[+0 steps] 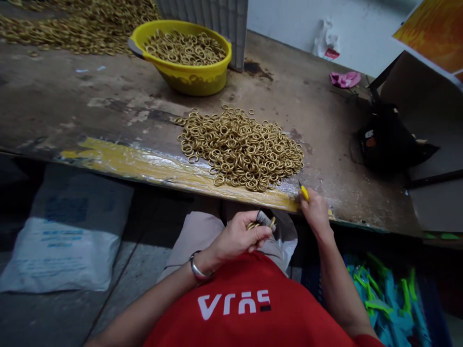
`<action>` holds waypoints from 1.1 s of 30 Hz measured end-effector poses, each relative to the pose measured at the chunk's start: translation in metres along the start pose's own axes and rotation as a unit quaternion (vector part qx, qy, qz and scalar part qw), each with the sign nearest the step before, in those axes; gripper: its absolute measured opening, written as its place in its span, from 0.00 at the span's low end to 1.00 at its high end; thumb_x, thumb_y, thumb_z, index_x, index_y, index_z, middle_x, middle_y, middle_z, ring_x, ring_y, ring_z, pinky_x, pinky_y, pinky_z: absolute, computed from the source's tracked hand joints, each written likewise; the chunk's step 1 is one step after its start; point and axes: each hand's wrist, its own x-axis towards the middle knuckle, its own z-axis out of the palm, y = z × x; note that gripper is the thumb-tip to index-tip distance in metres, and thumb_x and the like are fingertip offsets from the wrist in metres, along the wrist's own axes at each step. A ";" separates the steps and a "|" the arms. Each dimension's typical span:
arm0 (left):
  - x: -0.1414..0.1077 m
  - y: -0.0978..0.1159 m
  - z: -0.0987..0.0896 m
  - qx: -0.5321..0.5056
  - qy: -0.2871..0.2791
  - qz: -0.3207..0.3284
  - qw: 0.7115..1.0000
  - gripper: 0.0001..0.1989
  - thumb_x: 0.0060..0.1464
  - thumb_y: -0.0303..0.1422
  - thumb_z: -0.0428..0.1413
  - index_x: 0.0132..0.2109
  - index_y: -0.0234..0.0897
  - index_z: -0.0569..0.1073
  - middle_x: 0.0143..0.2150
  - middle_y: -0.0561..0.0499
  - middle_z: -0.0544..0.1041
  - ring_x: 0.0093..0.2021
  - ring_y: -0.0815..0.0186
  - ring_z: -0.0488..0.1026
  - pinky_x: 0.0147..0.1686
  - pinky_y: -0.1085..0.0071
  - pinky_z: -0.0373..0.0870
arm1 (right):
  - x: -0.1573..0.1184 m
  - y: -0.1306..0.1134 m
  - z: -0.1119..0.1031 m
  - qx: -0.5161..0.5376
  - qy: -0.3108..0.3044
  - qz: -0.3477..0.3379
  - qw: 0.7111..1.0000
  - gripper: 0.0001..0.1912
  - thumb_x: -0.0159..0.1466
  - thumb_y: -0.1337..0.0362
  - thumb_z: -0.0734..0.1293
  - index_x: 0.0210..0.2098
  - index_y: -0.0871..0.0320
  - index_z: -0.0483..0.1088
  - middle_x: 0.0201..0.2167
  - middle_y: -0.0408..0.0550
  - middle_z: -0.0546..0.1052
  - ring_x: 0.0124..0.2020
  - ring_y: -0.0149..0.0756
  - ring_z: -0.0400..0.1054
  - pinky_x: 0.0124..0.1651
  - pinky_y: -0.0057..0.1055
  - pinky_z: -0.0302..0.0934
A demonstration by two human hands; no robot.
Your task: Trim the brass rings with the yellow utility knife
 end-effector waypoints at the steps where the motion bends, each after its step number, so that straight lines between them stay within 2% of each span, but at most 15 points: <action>1: 0.003 -0.004 -0.001 -0.037 0.004 -0.018 0.999 0.16 0.52 0.42 0.61 0.29 0.34 0.69 0.20 0.55 0.68 0.17 0.76 0.59 0.15 0.80 0.54 | 0.006 0.003 0.002 0.040 0.017 -0.017 0.999 0.09 0.65 0.66 0.61 0.30 0.58 0.70 0.28 0.50 0.73 0.29 0.39 0.66 0.33 0.31 0.53; 3: 0.010 -0.014 -0.004 -0.095 0.016 -0.036 0.995 0.19 0.49 0.45 0.63 0.28 0.34 0.68 0.20 0.55 0.68 0.16 0.77 0.59 0.13 0.81 0.52 | 0.017 0.001 0.005 0.115 0.037 -0.063 0.991 0.09 0.65 0.63 0.62 0.30 0.58 0.70 0.29 0.49 0.73 0.31 0.38 0.66 0.36 0.31 0.56; 5: 0.016 -0.020 -0.007 -0.136 0.026 -0.036 0.990 0.19 0.48 0.44 0.65 0.29 0.35 0.66 0.20 0.55 0.68 0.17 0.77 0.60 0.13 0.82 0.51 | 0.025 -0.011 0.006 0.160 0.042 -0.111 0.980 0.08 0.65 0.65 0.62 0.31 0.58 0.71 0.31 0.48 0.72 0.33 0.38 0.66 0.38 0.30 0.57; 9: 0.022 -0.020 -0.015 -0.192 0.028 -0.028 0.981 0.17 0.49 0.40 0.65 0.38 0.36 0.66 0.24 0.56 0.70 0.18 0.75 0.63 0.13 0.84 0.52 | 0.034 -0.041 0.008 0.153 0.026 -0.167 0.974 0.11 0.60 0.74 0.61 0.37 0.59 0.73 0.34 0.49 0.72 0.36 0.37 0.66 0.39 0.29 0.57; 12: 0.023 -0.018 -0.022 -0.218 0.004 -0.039 0.975 0.15 0.52 0.39 0.62 0.40 0.34 0.68 0.25 0.54 0.71 0.19 0.75 0.64 0.12 0.83 0.52 | 0.040 -0.054 0.008 0.078 -0.013 -0.168 0.983 0.17 0.58 0.77 0.60 0.43 0.58 0.73 0.38 0.49 0.72 0.37 0.38 0.66 0.38 0.29 0.56; 15: 0.024 -0.020 -0.027 -0.235 -0.006 -0.054 0.971 0.16 0.52 0.41 0.61 0.40 0.32 0.71 0.28 0.50 0.73 0.20 0.74 0.66 0.12 0.82 0.53 | 0.044 -0.056 0.009 0.030 -0.036 -0.154 0.987 0.16 0.57 0.77 0.60 0.40 0.58 0.73 0.38 0.50 0.72 0.35 0.37 0.65 0.36 0.29 0.55; 17: 0.026 -0.022 -0.028 -0.218 0.009 -0.062 0.974 0.16 0.51 0.42 0.62 0.37 0.32 0.71 0.29 0.50 0.74 0.19 0.75 0.65 0.12 0.82 0.52 | 0.046 -0.054 0.007 0.075 -0.020 -0.146 0.986 0.11 0.59 0.74 0.61 0.36 0.59 0.72 0.36 0.50 0.72 0.35 0.37 0.65 0.36 0.30 0.56; 19: 0.028 -0.022 -0.027 -0.181 0.040 -0.055 0.981 0.16 0.51 0.42 0.62 0.32 0.32 0.69 0.28 0.51 0.73 0.18 0.76 0.64 0.11 0.82 0.53 | 0.043 -0.053 0.002 0.186 -0.003 -0.118 0.975 0.05 0.61 0.68 0.63 0.31 0.59 0.70 0.30 0.47 0.71 0.32 0.35 0.63 0.36 0.30 0.56; 21: 0.030 -0.021 -0.025 -0.132 0.080 -0.021 0.988 0.16 0.52 0.41 0.62 0.32 0.33 0.69 0.27 0.52 0.74 0.19 0.75 0.65 0.12 0.82 0.55 | 0.035 -0.056 -0.006 0.337 -0.034 -0.055 0.939 0.09 0.61 0.60 0.65 0.27 0.58 0.68 0.23 0.42 0.67 0.25 0.31 0.60 0.30 0.28 0.55; 22: 0.030 -0.020 -0.024 -0.101 0.102 0.002 0.990 0.14 0.53 0.41 0.61 0.35 0.33 0.70 0.28 0.52 0.75 0.19 0.75 0.66 0.13 0.81 0.57 | 0.030 -0.058 -0.010 0.415 -0.072 -0.013 0.907 0.11 0.61 0.57 0.67 0.26 0.58 0.67 0.21 0.40 0.66 0.22 0.28 0.57 0.27 0.26 0.54; 25: 0.028 -0.019 -0.019 0.019 0.170 0.079 0.982 0.12 0.56 0.36 0.58 0.45 0.34 0.72 0.32 0.50 0.79 0.21 0.74 0.68 0.17 0.79 0.62 | 0.010 -0.070 -0.019 0.596 -0.194 0.100 0.772 0.16 0.55 0.52 0.72 0.27 0.57 0.67 0.20 0.38 0.67 0.16 0.23 0.53 0.18 0.23 0.48; 27: 0.025 -0.022 -0.018 0.108 0.202 0.136 0.964 0.11 0.57 0.34 0.57 0.46 0.34 0.74 0.34 0.49 0.80 0.25 0.72 0.71 0.24 0.77 0.68 | -0.003 -0.078 -0.022 0.659 -0.234 0.150 0.699 0.19 0.51 0.52 0.75 0.27 0.58 0.66 0.21 0.39 0.70 0.14 0.22 0.52 0.16 0.22 0.47; 30: 0.021 -0.030 -0.018 0.217 0.228 0.221 0.923 0.07 0.57 0.31 0.59 0.43 0.35 0.76 0.37 0.48 0.81 0.35 0.66 0.77 0.38 0.72 0.73 | -0.016 -0.086 -0.019 0.702 -0.259 0.191 0.635 0.19 0.50 0.55 0.77 0.26 0.58 0.65 0.18 0.36 0.67 0.13 0.20 0.52 0.14 0.20 0.48; 33: 0.017 -0.038 -0.021 0.299 0.258 0.283 0.874 0.08 0.56 0.30 0.60 0.44 0.35 0.76 0.38 0.48 0.81 0.37 0.64 0.78 0.41 0.70 0.73 | -0.022 -0.090 -0.013 0.725 -0.261 0.201 0.606 0.19 0.50 0.58 0.77 0.26 0.58 0.64 0.17 0.35 0.65 0.13 0.20 0.52 0.14 0.19 0.49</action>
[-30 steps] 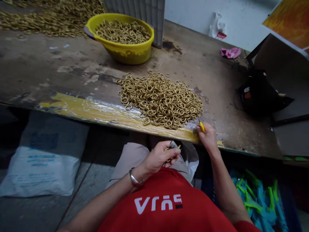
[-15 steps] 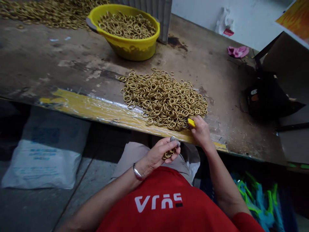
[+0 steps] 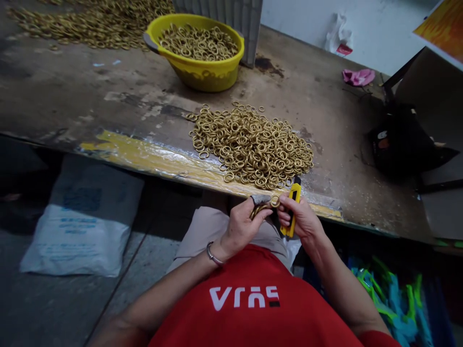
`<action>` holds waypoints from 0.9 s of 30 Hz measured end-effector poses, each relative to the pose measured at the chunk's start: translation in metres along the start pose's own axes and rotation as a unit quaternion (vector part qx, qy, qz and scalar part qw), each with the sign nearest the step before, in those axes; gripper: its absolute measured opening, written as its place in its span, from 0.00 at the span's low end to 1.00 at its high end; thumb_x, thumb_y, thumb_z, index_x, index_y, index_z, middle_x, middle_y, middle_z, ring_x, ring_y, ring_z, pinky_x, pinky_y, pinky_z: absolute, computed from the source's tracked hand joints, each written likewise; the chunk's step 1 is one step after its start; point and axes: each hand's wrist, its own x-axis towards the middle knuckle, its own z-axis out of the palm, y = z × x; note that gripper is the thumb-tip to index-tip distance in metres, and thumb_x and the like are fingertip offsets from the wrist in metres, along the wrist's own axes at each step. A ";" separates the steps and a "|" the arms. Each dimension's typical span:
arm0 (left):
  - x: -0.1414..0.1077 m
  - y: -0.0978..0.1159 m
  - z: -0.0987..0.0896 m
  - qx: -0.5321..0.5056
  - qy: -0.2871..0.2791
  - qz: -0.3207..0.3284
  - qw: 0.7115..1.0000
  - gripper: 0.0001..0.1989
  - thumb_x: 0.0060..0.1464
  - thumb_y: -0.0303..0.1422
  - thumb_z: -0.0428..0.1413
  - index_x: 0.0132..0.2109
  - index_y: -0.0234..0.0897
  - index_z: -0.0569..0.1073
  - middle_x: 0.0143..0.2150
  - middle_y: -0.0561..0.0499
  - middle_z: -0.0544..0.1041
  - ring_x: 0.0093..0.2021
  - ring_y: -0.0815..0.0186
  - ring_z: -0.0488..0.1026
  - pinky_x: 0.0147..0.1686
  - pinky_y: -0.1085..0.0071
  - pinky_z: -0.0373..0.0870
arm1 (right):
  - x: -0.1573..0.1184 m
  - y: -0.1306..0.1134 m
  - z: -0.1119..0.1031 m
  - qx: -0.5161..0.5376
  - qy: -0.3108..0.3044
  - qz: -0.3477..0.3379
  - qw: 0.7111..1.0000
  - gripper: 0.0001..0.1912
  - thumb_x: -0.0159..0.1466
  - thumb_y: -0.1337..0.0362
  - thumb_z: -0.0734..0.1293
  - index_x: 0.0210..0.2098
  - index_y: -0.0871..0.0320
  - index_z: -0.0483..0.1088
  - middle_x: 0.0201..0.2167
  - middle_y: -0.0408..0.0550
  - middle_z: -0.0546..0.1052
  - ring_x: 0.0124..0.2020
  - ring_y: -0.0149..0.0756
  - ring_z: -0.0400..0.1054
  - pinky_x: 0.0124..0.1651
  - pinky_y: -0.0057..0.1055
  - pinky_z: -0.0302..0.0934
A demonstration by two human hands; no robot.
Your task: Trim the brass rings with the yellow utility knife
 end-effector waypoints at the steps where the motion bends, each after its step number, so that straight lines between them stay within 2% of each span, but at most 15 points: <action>1: -0.001 -0.001 -0.001 0.018 0.004 0.026 0.999 0.08 0.57 0.29 0.60 0.44 0.35 0.76 0.37 0.48 0.81 0.37 0.64 0.78 0.40 0.71 0.73 | 0.000 0.003 0.000 0.009 -0.002 0.000 1.000 0.19 0.50 0.58 0.77 0.26 0.58 0.64 0.17 0.35 0.65 0.13 0.20 0.52 0.14 0.19 0.49; 4: -0.003 -0.002 -0.001 0.044 -0.008 0.078 0.996 0.04 0.58 0.29 0.59 0.39 0.34 0.77 0.33 0.48 0.79 0.34 0.65 0.76 0.36 0.71 0.71 | 0.000 0.009 0.002 0.029 -0.007 0.003 1.000 0.19 0.50 0.58 0.77 0.26 0.58 0.64 0.18 0.35 0.66 0.13 0.20 0.51 0.13 0.19 0.49; 6: -0.002 0.000 -0.001 0.041 -0.013 0.063 0.997 0.04 0.57 0.30 0.60 0.35 0.34 0.77 0.30 0.48 0.78 0.31 0.66 0.74 0.33 0.72 0.70 | -0.001 0.012 0.003 0.032 -0.005 0.003 0.999 0.19 0.49 0.58 0.78 0.26 0.58 0.65 0.17 0.35 0.65 0.13 0.20 0.51 0.14 0.19 0.49; 8: -0.001 0.003 0.000 0.011 -0.017 0.008 1.000 0.03 0.55 0.30 0.61 0.33 0.34 0.77 0.30 0.49 0.78 0.31 0.66 0.73 0.33 0.72 0.69 | -0.004 0.014 0.005 0.023 -0.008 0.001 1.000 0.20 0.50 0.57 0.78 0.25 0.58 0.64 0.17 0.35 0.64 0.13 0.20 0.51 0.14 0.19 0.49; 10: 0.001 0.007 0.001 -0.058 -0.037 -0.079 0.995 0.03 0.54 0.30 0.60 0.34 0.35 0.77 0.28 0.51 0.77 0.29 0.68 0.71 0.31 0.74 0.68 | -0.008 0.013 0.005 -0.001 -0.019 -0.001 1.000 0.21 0.51 0.54 0.77 0.24 0.58 0.63 0.17 0.35 0.63 0.14 0.20 0.50 0.15 0.20 0.48; 12: 0.002 0.010 0.001 -0.150 -0.072 -0.175 0.970 0.06 0.54 0.33 0.59 0.34 0.34 0.75 0.24 0.54 0.73 0.22 0.72 0.67 0.24 0.76 0.65 | -0.013 0.011 0.003 -0.051 -0.027 -0.019 0.998 0.20 0.54 0.51 0.74 0.25 0.58 0.64 0.18 0.35 0.62 0.14 0.21 0.49 0.16 0.21 0.46; 14: 0.003 0.011 0.001 -0.231 -0.099 -0.243 0.937 0.10 0.54 0.37 0.60 0.35 0.33 0.74 0.22 0.56 0.70 0.18 0.74 0.63 0.18 0.77 0.62 | -0.019 0.009 -0.001 -0.157 -0.017 -0.082 0.984 0.18 0.59 0.50 0.70 0.27 0.58 0.67 0.18 0.36 0.62 0.16 0.23 0.51 0.18 0.22 0.47; 16: 0.004 0.012 0.001 -0.274 -0.110 -0.272 0.916 0.12 0.52 0.39 0.60 0.36 0.32 0.74 0.21 0.56 0.70 0.18 0.74 0.62 0.17 0.77 0.61 | -0.026 0.007 -0.006 -0.312 0.002 -0.177 0.934 0.15 0.63 0.53 0.67 0.28 0.58 0.69 0.20 0.39 0.65 0.21 0.27 0.57 0.24 0.24 0.53; 18: 0.004 0.012 0.002 -0.286 -0.116 -0.279 0.909 0.13 0.52 0.39 0.61 0.35 0.32 0.73 0.21 0.56 0.70 0.18 0.74 0.63 0.17 0.78 0.62 | -0.033 0.008 -0.010 -0.448 0.003 -0.258 0.856 0.11 0.66 0.59 0.64 0.30 0.58 0.70 0.25 0.42 0.71 0.27 0.31 0.64 0.32 0.26 0.58; 20: 0.002 0.010 0.003 -0.281 -0.123 -0.279 0.910 0.13 0.51 0.39 0.61 0.33 0.32 0.72 0.21 0.56 0.69 0.18 0.75 0.62 0.17 0.78 0.61 | -0.039 0.010 -0.013 -0.530 -0.005 -0.307 0.790 0.06 0.65 0.66 0.62 0.36 0.57 0.71 0.31 0.46 0.75 0.33 0.33 0.68 0.38 0.27 0.60; 22: 0.001 0.009 0.003 -0.268 -0.127 -0.275 0.915 0.12 0.52 0.39 0.60 0.31 0.32 0.71 0.21 0.56 0.69 0.18 0.75 0.62 0.18 0.78 0.61 | -0.043 0.011 -0.013 -0.584 -0.004 -0.330 0.742 0.10 0.62 0.72 0.61 0.40 0.57 0.71 0.34 0.48 0.76 0.34 0.35 0.70 0.39 0.27 0.61; 24: 0.000 0.009 0.003 -0.247 -0.125 -0.261 0.925 0.12 0.52 0.38 0.60 0.31 0.32 0.71 0.21 0.56 0.69 0.18 0.75 0.63 0.18 0.78 0.61 | -0.045 0.012 -0.014 -0.632 0.020 -0.330 0.700 0.12 0.60 0.74 0.60 0.40 0.57 0.71 0.34 0.48 0.76 0.34 0.37 0.70 0.38 0.28 0.60; 27: 0.000 0.013 0.001 -0.213 -0.119 -0.236 0.941 0.13 0.54 0.39 0.58 0.31 0.33 0.71 0.21 0.56 0.68 0.18 0.75 0.62 0.19 0.78 0.60 | -0.046 0.012 -0.016 -0.690 0.064 -0.297 0.657 0.10 0.59 0.73 0.60 0.37 0.57 0.71 0.32 0.49 0.76 0.33 0.38 0.70 0.36 0.29 0.59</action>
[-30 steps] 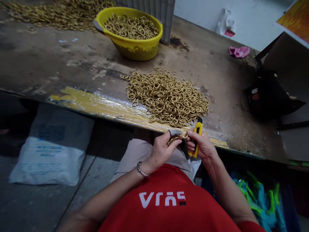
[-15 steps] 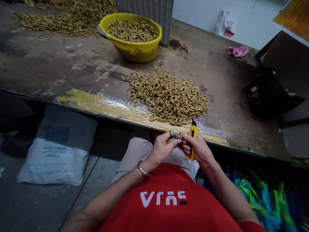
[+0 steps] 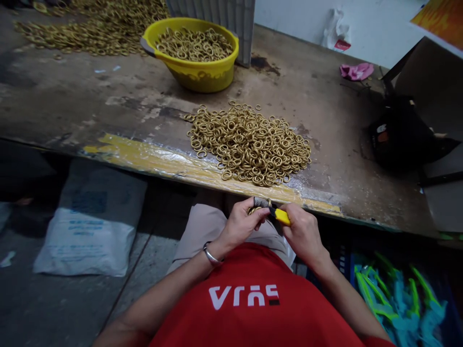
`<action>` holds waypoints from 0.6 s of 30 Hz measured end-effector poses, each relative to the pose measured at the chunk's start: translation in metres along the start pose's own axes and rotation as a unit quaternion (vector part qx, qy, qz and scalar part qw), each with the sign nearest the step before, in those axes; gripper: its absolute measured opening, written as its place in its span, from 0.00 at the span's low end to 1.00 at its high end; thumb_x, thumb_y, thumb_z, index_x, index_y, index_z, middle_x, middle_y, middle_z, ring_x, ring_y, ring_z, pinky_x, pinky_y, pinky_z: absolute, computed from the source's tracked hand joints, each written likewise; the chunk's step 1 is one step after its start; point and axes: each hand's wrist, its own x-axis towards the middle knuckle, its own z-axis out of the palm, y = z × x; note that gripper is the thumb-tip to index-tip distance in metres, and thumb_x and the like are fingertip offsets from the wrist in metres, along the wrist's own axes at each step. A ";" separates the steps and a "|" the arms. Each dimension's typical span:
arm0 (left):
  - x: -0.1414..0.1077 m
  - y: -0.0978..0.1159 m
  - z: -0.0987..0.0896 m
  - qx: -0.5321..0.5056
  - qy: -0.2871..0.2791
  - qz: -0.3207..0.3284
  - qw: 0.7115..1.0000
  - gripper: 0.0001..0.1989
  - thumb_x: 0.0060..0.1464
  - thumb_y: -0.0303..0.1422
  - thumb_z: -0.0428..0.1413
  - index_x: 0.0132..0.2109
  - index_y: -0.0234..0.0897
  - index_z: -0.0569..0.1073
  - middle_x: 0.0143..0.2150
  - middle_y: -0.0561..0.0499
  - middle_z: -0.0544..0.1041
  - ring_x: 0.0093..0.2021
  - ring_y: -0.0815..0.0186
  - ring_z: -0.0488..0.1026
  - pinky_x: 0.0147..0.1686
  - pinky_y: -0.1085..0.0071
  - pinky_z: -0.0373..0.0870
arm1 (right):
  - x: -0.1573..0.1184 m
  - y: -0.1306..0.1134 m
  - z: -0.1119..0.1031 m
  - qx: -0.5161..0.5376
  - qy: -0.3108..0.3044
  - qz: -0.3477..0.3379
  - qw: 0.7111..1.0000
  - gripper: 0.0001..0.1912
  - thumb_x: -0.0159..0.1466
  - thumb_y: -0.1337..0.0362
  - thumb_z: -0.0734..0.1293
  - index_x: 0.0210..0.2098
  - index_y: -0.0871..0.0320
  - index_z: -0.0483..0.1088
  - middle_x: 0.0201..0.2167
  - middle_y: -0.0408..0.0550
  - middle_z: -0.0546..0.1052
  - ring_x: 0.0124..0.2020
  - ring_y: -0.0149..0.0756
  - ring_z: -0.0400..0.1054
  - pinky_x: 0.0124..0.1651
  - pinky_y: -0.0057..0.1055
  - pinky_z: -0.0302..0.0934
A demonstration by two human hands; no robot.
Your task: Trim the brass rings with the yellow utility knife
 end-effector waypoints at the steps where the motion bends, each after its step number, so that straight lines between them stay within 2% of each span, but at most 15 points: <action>1: -0.001 0.001 0.000 0.008 -0.001 0.003 1.000 0.13 0.54 0.40 0.58 0.31 0.33 0.71 0.21 0.56 0.68 0.18 0.75 0.62 0.19 0.77 0.60 | 0.000 0.001 0.000 -0.019 -0.009 0.012 1.000 0.10 0.59 0.73 0.60 0.36 0.57 0.70 0.32 0.49 0.76 0.33 0.38 0.70 0.35 0.29 0.58; 7: -0.003 0.004 -0.001 0.055 -0.028 0.004 0.998 0.13 0.56 0.40 0.56 0.32 0.33 0.71 0.21 0.57 0.67 0.19 0.74 0.62 0.20 0.77 0.59 | -0.004 0.000 0.003 -0.058 -0.056 0.027 0.996 0.11 0.58 0.74 0.60 0.37 0.56 0.71 0.34 0.49 0.77 0.33 0.38 0.70 0.35 0.29 0.55; 10: -0.007 0.011 -0.002 0.087 -0.047 0.032 0.995 0.11 0.57 0.38 0.56 0.32 0.34 0.72 0.23 0.56 0.68 0.21 0.73 0.62 0.22 0.76 0.61 | -0.001 0.005 0.006 -0.072 -0.066 0.017 0.995 0.13 0.59 0.75 0.60 0.38 0.57 0.71 0.35 0.50 0.77 0.34 0.38 0.70 0.35 0.29 0.55; 12: -0.012 0.022 -0.001 0.103 -0.067 0.071 0.990 0.08 0.56 0.33 0.56 0.31 0.34 0.72 0.25 0.54 0.70 0.24 0.72 0.65 0.26 0.75 0.64 | 0.004 0.019 0.006 -0.114 -0.074 0.058 0.989 0.12 0.60 0.74 0.61 0.38 0.57 0.72 0.33 0.51 0.77 0.31 0.38 0.70 0.33 0.30 0.53; 15: -0.022 0.037 0.004 0.101 -0.147 0.124 0.976 0.06 0.54 0.28 0.57 0.29 0.35 0.72 0.31 0.50 0.74 0.31 0.68 0.70 0.34 0.73 0.68 | 0.014 0.057 0.000 -0.190 -0.043 0.187 0.963 0.09 0.62 0.73 0.60 0.37 0.60 0.72 0.28 0.52 0.76 0.26 0.38 0.66 0.29 0.31 0.47; 17: -0.023 0.035 0.008 0.112 -0.190 0.127 0.967 0.06 0.55 0.28 0.57 0.29 0.35 0.72 0.32 0.50 0.75 0.33 0.67 0.71 0.36 0.72 0.69 | 0.021 0.080 -0.005 -0.186 0.017 0.210 0.960 0.09 0.64 0.69 0.60 0.34 0.60 0.71 0.26 0.51 0.74 0.26 0.39 0.64 0.29 0.32 0.46; 18: -0.021 0.028 0.011 0.132 -0.194 0.120 0.965 0.06 0.55 0.28 0.57 0.29 0.35 0.72 0.32 0.51 0.75 0.33 0.67 0.72 0.36 0.73 0.68 | 0.025 0.088 -0.007 -0.165 0.042 0.195 0.966 0.09 0.65 0.68 0.59 0.33 0.59 0.71 0.26 0.50 0.73 0.26 0.38 0.64 0.30 0.32 0.47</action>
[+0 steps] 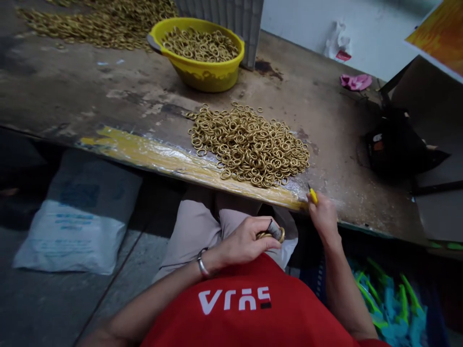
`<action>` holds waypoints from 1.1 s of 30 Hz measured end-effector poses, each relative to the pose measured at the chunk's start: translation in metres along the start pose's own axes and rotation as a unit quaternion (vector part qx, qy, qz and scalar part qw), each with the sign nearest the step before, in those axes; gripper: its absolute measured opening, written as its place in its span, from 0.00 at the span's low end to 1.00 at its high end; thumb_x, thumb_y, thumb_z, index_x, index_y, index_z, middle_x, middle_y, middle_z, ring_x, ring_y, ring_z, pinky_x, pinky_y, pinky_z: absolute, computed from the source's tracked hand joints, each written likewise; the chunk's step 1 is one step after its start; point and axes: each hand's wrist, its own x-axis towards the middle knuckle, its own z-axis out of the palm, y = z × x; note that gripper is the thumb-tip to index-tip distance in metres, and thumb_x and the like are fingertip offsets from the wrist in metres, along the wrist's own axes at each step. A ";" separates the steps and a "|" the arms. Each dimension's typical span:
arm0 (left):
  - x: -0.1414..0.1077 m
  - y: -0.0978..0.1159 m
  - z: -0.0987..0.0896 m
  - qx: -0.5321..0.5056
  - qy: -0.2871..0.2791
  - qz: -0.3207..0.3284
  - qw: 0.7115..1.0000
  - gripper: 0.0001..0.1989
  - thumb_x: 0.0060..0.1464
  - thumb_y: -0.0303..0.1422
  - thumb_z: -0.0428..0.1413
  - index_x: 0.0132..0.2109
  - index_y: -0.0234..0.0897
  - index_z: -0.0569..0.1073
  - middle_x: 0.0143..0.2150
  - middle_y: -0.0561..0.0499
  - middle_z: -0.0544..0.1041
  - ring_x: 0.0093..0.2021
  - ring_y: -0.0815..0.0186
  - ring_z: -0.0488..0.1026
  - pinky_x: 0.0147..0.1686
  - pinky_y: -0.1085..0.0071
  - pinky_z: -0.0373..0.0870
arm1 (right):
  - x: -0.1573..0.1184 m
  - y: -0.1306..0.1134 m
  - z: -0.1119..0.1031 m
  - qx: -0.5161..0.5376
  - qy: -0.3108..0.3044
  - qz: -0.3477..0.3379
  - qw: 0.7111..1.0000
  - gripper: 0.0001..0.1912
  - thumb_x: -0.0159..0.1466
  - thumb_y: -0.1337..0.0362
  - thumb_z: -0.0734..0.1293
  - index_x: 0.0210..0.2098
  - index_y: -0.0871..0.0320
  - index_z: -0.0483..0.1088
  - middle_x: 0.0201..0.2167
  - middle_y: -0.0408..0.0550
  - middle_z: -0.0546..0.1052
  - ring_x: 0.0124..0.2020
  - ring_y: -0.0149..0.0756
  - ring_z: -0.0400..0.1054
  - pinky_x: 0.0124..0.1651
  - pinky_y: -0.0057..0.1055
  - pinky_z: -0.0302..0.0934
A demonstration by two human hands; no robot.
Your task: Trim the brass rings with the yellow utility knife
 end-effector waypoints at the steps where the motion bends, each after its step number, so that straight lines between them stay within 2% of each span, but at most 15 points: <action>1: 0.003 -0.010 0.004 0.034 0.001 -0.015 0.999 0.06 0.55 0.28 0.56 0.30 0.35 0.71 0.31 0.51 0.75 0.32 0.68 0.72 0.35 0.73 0.68 | 0.006 0.003 0.001 0.032 0.015 -0.024 0.999 0.10 0.65 0.66 0.59 0.31 0.59 0.70 0.26 0.50 0.73 0.27 0.38 0.64 0.31 0.32 0.49; 5: 0.021 -0.068 0.022 0.234 -0.014 -0.077 0.969 0.02 0.57 0.29 0.55 0.37 0.35 0.71 0.34 0.49 0.76 0.34 0.64 0.74 0.36 0.71 0.69 | 0.023 -0.015 0.008 0.102 0.003 -0.142 0.985 0.08 0.63 0.68 0.60 0.33 0.58 0.71 0.31 0.49 0.72 0.33 0.38 0.66 0.36 0.31 0.55; 8: 0.031 -0.098 0.034 0.282 -0.028 -0.083 0.955 0.10 0.54 0.33 0.60 0.42 0.34 0.71 0.39 0.43 0.77 0.40 0.56 0.75 0.41 0.63 0.70 | 0.033 -0.036 0.014 0.059 -0.013 -0.158 0.986 0.10 0.62 0.71 0.61 0.38 0.58 0.73 0.36 0.51 0.73 0.34 0.38 0.66 0.37 0.31 0.55; 11: 0.033 -0.107 0.040 0.313 -0.044 -0.079 0.945 0.25 0.42 0.40 0.68 0.45 0.34 0.72 0.45 0.38 0.76 0.47 0.46 0.73 0.49 0.52 0.68 | 0.044 -0.045 0.017 0.017 -0.027 -0.148 0.988 0.10 0.61 0.72 0.62 0.39 0.59 0.73 0.39 0.52 0.73 0.34 0.38 0.66 0.35 0.31 0.54; 12: 0.031 -0.106 0.040 0.319 -0.042 -0.077 0.944 0.26 0.41 0.41 0.69 0.44 0.34 0.72 0.46 0.38 0.76 0.48 0.45 0.73 0.51 0.51 0.67 | 0.047 -0.045 0.016 0.017 -0.030 -0.145 0.989 0.09 0.60 0.72 0.62 0.37 0.59 0.73 0.38 0.53 0.74 0.34 0.38 0.66 0.35 0.31 0.54; 14: 0.027 -0.100 0.036 0.323 -0.029 -0.071 0.943 0.18 0.48 0.40 0.66 0.42 0.34 0.72 0.45 0.39 0.76 0.48 0.49 0.74 0.50 0.54 0.68 | 0.051 -0.044 0.014 0.063 -0.031 -0.131 0.989 0.06 0.60 0.70 0.63 0.33 0.59 0.72 0.34 0.51 0.74 0.32 0.37 0.66 0.34 0.31 0.54; 16: 0.022 -0.089 0.028 0.322 0.001 -0.070 0.944 0.08 0.59 0.36 0.56 0.40 0.35 0.72 0.42 0.42 0.77 0.45 0.56 0.75 0.47 0.61 0.70 | 0.049 -0.042 0.008 0.190 -0.050 -0.098 0.976 0.06 0.61 0.65 0.64 0.28 0.58 0.69 0.26 0.46 0.71 0.27 0.35 0.63 0.31 0.29 0.53; 18: 0.017 -0.075 0.018 0.287 0.081 -0.061 0.953 0.07 0.64 0.33 0.50 0.43 0.35 0.71 0.42 0.43 0.77 0.42 0.61 0.76 0.43 0.66 0.71 | 0.040 -0.043 -0.001 0.379 -0.123 -0.043 0.916 0.12 0.61 0.56 0.65 0.26 0.57 0.67 0.22 0.42 0.69 0.21 0.30 0.58 0.25 0.27 0.51; 21: 0.014 -0.056 0.004 0.188 0.213 0.007 0.959 0.09 0.63 0.31 0.53 0.49 0.35 0.69 0.44 0.45 0.79 0.40 0.64 0.77 0.42 0.69 0.73 | 0.018 -0.049 -0.014 0.604 -0.262 0.048 0.751 0.18 0.56 0.49 0.71 0.28 0.57 0.66 0.20 0.40 0.70 0.15 0.24 0.53 0.18 0.23 0.46; 22: 0.014 -0.051 0.001 0.173 0.233 0.035 0.956 0.10 0.61 0.31 0.55 0.50 0.35 0.70 0.43 0.46 0.79 0.40 0.64 0.77 0.42 0.69 0.73 | 0.010 -0.052 -0.016 0.640 -0.290 0.071 0.708 0.19 0.54 0.49 0.73 0.29 0.57 0.66 0.20 0.39 0.70 0.14 0.23 0.53 0.17 0.22 0.45; 24: 0.012 -0.044 -0.002 0.186 0.235 0.079 0.951 0.09 0.60 0.31 0.57 0.48 0.35 0.72 0.40 0.46 0.80 0.40 0.63 0.77 0.42 0.68 0.73 | -0.004 -0.059 -0.018 0.676 -0.327 0.098 0.654 0.20 0.52 0.51 0.75 0.28 0.58 0.66 0.18 0.37 0.68 0.13 0.22 0.52 0.16 0.20 0.43; 27: 0.008 -0.039 -0.001 0.200 0.223 0.110 0.948 0.05 0.60 0.31 0.57 0.41 0.35 0.76 0.36 0.47 0.79 0.37 0.63 0.76 0.40 0.69 0.72 | -0.018 -0.068 -0.017 0.692 -0.368 0.121 0.609 0.20 0.51 0.52 0.76 0.26 0.58 0.64 0.16 0.36 0.66 0.13 0.20 0.50 0.14 0.19 0.43; 29: 0.004 -0.036 0.000 0.189 0.224 0.106 0.950 0.05 0.60 0.31 0.57 0.39 0.35 0.77 0.34 0.48 0.79 0.35 0.65 0.74 0.38 0.71 0.71 | -0.023 -0.072 -0.017 0.696 -0.376 0.131 0.597 0.22 0.49 0.51 0.76 0.25 0.58 0.63 0.16 0.35 0.66 0.12 0.20 0.50 0.14 0.19 0.44; 31: 0.000 -0.032 0.001 0.163 0.221 0.074 0.959 0.05 0.59 0.30 0.57 0.37 0.35 0.77 0.33 0.49 0.79 0.33 0.66 0.74 0.37 0.71 0.71 | -0.028 -0.076 -0.019 0.695 -0.364 0.132 0.606 0.23 0.49 0.50 0.76 0.26 0.57 0.63 0.17 0.35 0.66 0.12 0.20 0.50 0.14 0.19 0.44; 33: -0.004 -0.029 0.000 0.114 0.205 0.020 0.972 0.04 0.57 0.29 0.58 0.35 0.34 0.78 0.32 0.49 0.79 0.32 0.66 0.74 0.36 0.71 0.71 | -0.034 -0.079 -0.021 0.684 -0.342 0.116 0.634 0.23 0.50 0.48 0.75 0.26 0.57 0.63 0.17 0.36 0.66 0.13 0.21 0.50 0.14 0.20 0.44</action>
